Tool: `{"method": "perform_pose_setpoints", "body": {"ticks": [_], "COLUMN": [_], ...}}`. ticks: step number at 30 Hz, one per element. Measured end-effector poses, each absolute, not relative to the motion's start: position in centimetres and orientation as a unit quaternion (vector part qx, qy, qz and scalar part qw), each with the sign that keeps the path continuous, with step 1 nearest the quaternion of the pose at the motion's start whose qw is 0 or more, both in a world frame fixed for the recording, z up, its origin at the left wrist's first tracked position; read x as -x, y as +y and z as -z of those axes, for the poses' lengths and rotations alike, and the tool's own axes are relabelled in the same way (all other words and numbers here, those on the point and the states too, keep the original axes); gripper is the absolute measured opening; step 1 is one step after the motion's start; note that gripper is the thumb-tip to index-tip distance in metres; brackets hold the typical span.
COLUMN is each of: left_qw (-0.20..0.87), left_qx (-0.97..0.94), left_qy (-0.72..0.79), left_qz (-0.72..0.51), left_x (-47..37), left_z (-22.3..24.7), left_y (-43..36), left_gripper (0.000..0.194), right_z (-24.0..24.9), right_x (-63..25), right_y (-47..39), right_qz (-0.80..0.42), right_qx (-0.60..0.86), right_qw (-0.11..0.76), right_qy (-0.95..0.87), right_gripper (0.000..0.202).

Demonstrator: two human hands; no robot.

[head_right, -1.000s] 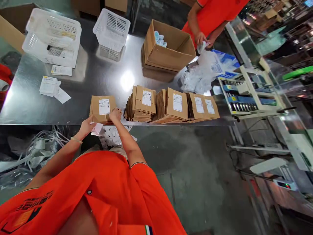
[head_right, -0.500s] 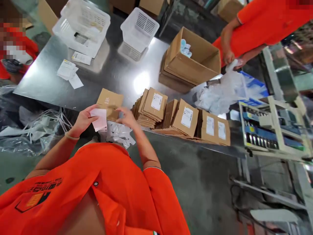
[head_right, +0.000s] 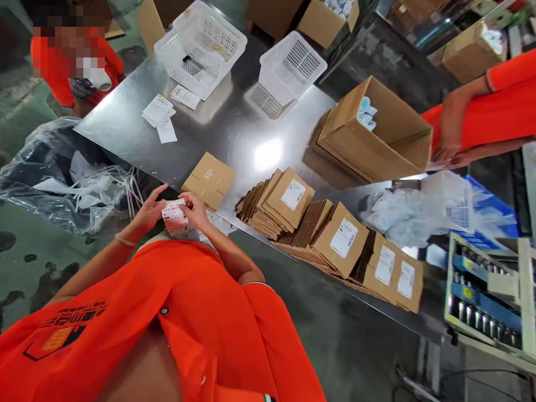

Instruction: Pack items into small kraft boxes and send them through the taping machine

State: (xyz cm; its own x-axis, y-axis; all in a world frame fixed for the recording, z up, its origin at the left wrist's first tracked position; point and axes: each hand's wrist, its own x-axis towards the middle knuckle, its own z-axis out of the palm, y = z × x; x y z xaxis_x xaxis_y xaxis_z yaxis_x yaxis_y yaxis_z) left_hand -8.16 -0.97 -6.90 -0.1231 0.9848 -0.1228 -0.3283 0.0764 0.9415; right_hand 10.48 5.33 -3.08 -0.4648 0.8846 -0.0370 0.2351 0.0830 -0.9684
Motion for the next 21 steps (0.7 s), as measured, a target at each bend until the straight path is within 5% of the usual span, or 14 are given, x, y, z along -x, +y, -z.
{"method": "perform_pose_setpoints", "body": {"ticks": [5,14,21], "left_qw": [0.586,0.697,0.708], "left_qx": [-0.348,-0.351,-0.311], "left_qy": [0.500,0.496,0.507], "left_qz": [-0.533,-0.381,-0.380], "left_x": [7.1,4.6,2.4], "left_z": [5.7,8.0,9.5], "left_y": [-0.4,3.9,5.6], "left_gripper": [0.069,0.066,0.064], "right_z": [3.6,1.7,0.3], "right_x": [-11.1,-15.1,-15.9], "right_y": [4.4,11.8,22.1], "right_qz": [-0.440,-0.259,-0.188], "right_qx": [0.459,0.566,0.697], "right_qw": [0.314,0.406,0.276], "right_qy": [-0.705,-0.669,-0.634], "right_gripper": [0.015,0.014,0.015]}}
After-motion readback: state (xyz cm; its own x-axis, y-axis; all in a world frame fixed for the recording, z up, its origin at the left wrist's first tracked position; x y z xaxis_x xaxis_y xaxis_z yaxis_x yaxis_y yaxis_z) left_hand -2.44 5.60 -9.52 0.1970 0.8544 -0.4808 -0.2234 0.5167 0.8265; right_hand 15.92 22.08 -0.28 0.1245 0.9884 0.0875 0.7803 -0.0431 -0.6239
